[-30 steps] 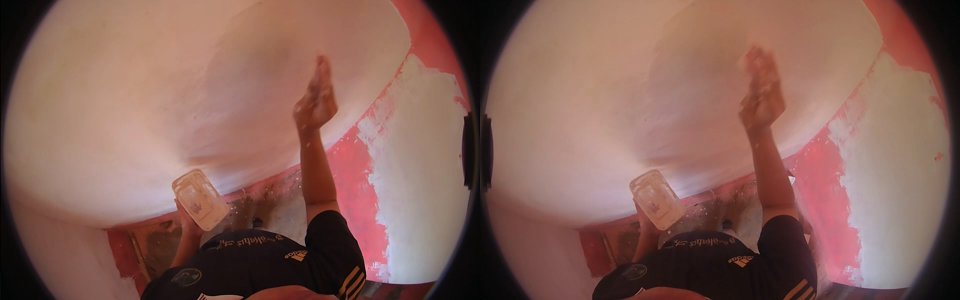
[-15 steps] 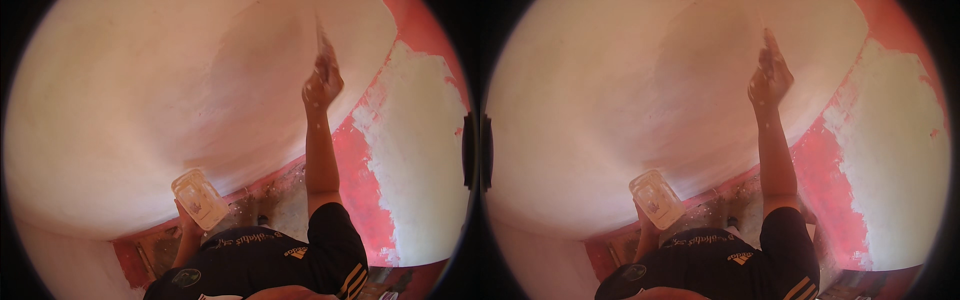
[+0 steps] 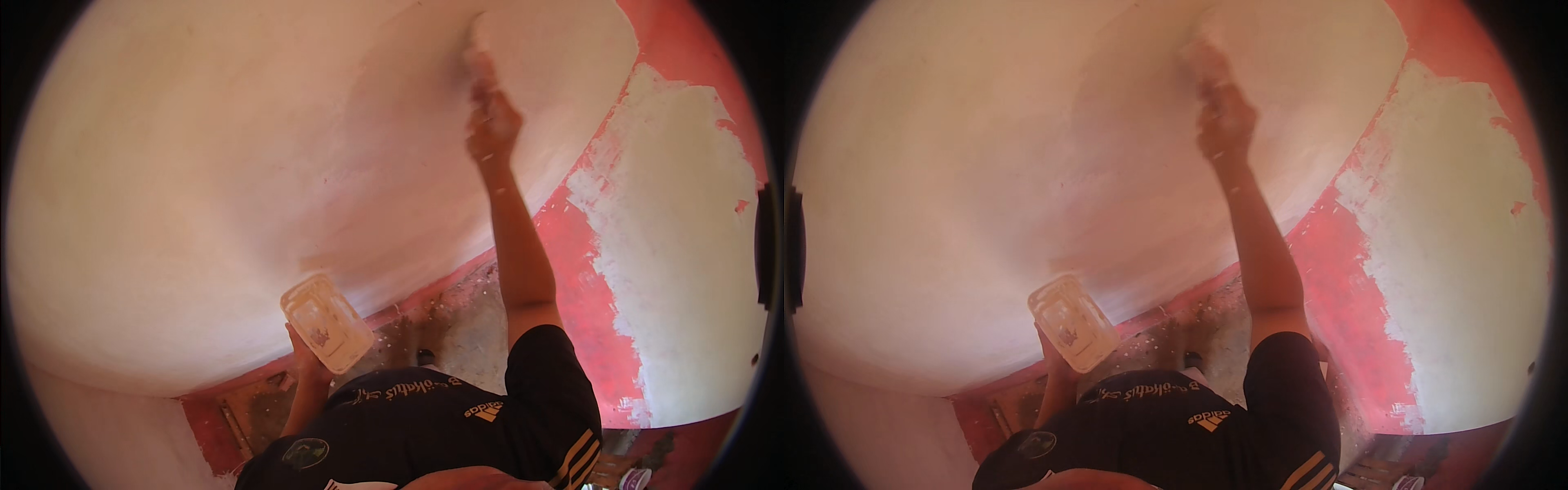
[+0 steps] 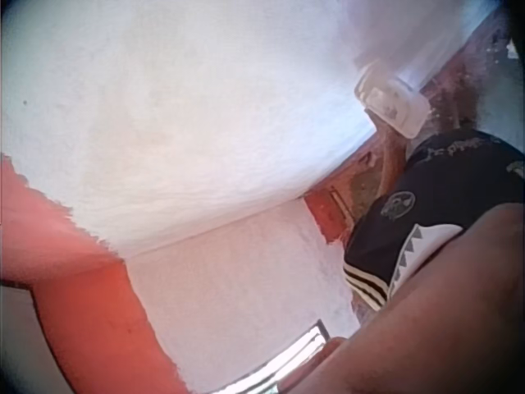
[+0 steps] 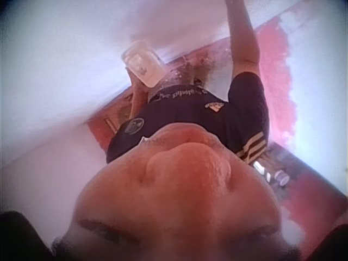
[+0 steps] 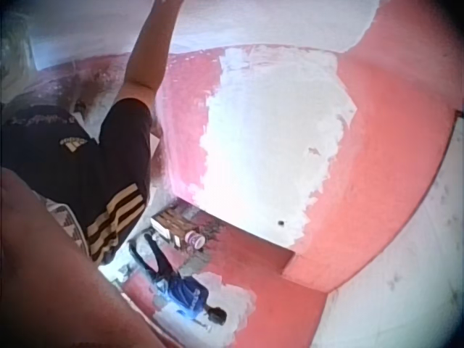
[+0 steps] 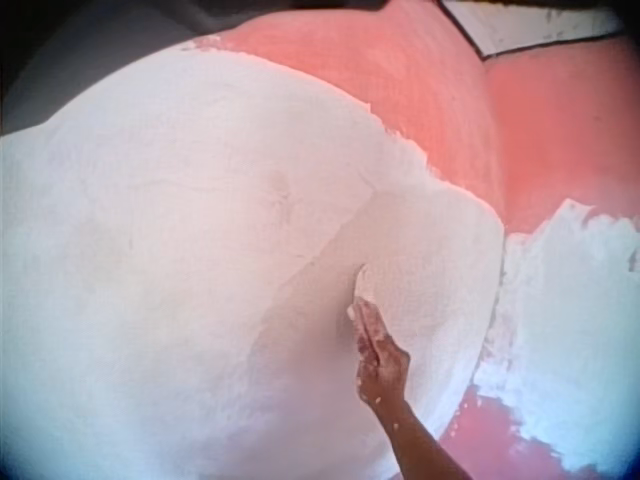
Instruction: The person applies plaster to a wall using a putty knife and a plastic container. They repeatedly scoop plaster from the container and smooth it onto the surface.
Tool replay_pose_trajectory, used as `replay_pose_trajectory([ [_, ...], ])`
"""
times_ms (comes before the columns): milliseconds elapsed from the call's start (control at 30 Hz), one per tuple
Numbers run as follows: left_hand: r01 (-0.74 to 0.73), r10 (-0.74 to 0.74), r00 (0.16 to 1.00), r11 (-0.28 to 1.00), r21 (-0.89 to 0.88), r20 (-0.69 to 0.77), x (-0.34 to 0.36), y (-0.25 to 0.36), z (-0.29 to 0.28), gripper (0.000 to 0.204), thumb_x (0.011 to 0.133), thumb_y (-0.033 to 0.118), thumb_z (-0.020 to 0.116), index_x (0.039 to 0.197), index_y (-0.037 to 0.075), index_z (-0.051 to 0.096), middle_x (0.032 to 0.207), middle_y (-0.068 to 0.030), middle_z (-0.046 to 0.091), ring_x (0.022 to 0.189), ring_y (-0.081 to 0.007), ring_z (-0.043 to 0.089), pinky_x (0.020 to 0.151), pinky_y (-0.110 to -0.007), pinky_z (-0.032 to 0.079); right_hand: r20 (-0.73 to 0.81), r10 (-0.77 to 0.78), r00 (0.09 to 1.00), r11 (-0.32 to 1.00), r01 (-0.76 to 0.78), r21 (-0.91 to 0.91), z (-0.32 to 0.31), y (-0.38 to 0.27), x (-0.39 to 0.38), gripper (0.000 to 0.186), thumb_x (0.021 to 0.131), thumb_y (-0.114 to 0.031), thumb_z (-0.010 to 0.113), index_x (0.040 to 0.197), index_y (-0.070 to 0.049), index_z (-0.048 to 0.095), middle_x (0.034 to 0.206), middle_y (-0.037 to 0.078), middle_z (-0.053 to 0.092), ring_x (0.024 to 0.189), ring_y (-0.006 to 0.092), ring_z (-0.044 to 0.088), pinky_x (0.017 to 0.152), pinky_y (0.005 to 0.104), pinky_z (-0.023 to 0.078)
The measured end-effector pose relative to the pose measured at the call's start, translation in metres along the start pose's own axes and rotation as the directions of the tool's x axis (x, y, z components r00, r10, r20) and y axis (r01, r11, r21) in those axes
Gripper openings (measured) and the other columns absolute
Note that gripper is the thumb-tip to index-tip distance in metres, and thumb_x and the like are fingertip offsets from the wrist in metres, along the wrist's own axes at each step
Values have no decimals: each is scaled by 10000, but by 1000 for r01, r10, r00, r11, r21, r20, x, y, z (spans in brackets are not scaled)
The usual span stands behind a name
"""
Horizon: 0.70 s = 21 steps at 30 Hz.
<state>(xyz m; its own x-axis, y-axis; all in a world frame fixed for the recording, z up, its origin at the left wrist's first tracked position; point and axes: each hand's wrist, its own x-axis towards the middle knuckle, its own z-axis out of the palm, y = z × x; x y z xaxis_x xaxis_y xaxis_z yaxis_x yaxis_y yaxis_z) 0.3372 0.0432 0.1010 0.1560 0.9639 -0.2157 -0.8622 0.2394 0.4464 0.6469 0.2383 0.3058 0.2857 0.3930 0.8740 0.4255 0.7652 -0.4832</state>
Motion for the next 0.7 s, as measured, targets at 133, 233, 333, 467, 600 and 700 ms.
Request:
replay_pose_trajectory([
  [133, 7, -8, 1000, 999, -32, -25, 1, -1, -1, 525, 1009, 550, 372, 1286, 130, 522, 1127, -70, 635, 1001, -246, 653, 848, -436, 572, 291, -423, 858, 864, 478, -156, -2, -6, -27, 388, 894, -37, 548, 1273, -9, 625, 1155, 231, 663, 878, 269, 703, 640, 346, 541],
  [233, 38, -40, 997, 999, -32, -65, 3, 1, -4, 502, 1009, 537, 383, 1268, 133, 529, 1107, -65, 639, 983, -241, 659, 830, -427, 579, 14, -90, 996, 693, 53, 719, -30, -10, -1, 514, 960, -123, 569, 1419, 59, 427, 1365, 102, 507, 1086, 146, 531, 971, 298, 435],
  [333, -84, 82, 996, 994, 65, 34, 0, 1, -9, 480, 1009, 523, 396, 1251, 132, 534, 1088, -63, 643, 964, -236, 663, 812, -414, 583, -257, 7, 966, 982, 42, 185, -31, -7, 16, 267, 976, -204, 573, 1121, 17, 611, 1107, 37, 626, 865, 61, 542, 699, 224, 463],
  [467, -69, 70, 997, 997, 28, -25, -1, -2, -18, 527, 1008, 555, 374, 1280, 130, 524, 1132, -66, 631, 998, -235, 651, 838, -416, 576, 154, -55, 987, 973, 87, -212, 2, -9, -23, 258, 935, -53, 530, 1138, -62, 689, 849, 73, 703, 652, 130, 615, 598, 265, 506],
  [600, -81, 80, 997, 996, 42, 11, 2, -5, -24, 586, 1002, 600, 338, 1308, 132, 514, 1176, -67, 616, 1033, -241, 639, 862, -430, 565, 273, 142, 951, 989, -147, -3, -12, -14, -32, 386, 996, -157, 516, 1318, 50, 572, 1258, 127, 624, 1037, 137, 592, 830, 270, 470],
  [700, -113, 116, 992, 991, 65, -52, 1, -4, -27, 572, 1005, 590, 334, 1295, 135, 523, 1160, -71, 623, 1023, -245, 643, 856, -430, 565, -226, 54, 973, 990, -23, 141, -35, -4, 13, 455, 966, -170, 549, 1361, 54, 537, 1049, 41, 637, 847, 75, 554, 706, 215, 426],
])
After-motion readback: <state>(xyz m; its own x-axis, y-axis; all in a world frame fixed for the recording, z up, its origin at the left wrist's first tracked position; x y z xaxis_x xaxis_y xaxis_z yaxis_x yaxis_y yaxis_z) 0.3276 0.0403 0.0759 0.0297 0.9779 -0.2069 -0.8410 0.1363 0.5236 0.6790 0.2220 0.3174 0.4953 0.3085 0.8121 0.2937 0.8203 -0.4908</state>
